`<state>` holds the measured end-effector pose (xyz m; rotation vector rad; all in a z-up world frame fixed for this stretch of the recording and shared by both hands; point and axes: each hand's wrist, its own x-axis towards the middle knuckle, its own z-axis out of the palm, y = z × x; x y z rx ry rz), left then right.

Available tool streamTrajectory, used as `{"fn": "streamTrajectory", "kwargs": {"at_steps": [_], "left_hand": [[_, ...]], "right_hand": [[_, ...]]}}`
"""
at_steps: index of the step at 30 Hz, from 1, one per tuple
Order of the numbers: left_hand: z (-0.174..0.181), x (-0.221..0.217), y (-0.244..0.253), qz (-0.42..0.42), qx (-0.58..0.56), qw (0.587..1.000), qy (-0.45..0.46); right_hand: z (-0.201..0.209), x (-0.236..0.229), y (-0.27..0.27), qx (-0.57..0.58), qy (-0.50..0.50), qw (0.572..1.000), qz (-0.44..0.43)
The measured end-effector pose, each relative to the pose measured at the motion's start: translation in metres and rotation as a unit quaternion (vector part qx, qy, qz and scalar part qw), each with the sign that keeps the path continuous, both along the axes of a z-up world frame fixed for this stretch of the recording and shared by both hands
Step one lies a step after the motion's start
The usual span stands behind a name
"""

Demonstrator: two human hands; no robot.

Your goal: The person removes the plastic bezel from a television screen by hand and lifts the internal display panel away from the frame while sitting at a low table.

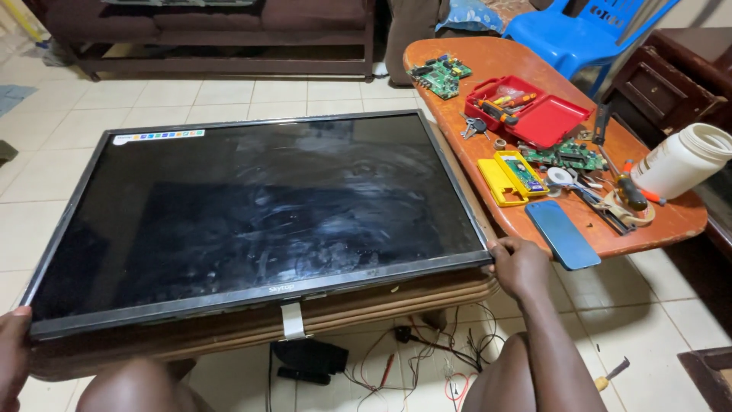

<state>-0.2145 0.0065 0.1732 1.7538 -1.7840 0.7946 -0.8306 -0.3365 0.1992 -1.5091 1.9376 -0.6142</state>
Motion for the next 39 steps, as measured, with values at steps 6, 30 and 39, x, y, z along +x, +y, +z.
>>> {"fn": "streamTrajectory", "kwargs": {"at_steps": [6,30,39], "left_hand": [[-0.086,0.107,-0.009,0.203,0.018,0.820,0.535],[0.006,0.018,-0.016,0.343,-0.052,0.811,0.471],[0.040,-0.015,-0.029,0.311,-0.129,0.679,0.652]], "right_hand": [[0.020,0.012,0.010,0.060,0.052,0.997,0.015],[-0.041,0.000,-0.039,-0.053,0.093,0.986,0.130],[-0.030,0.007,-0.031,-0.062,0.112,0.985,0.118]]}}
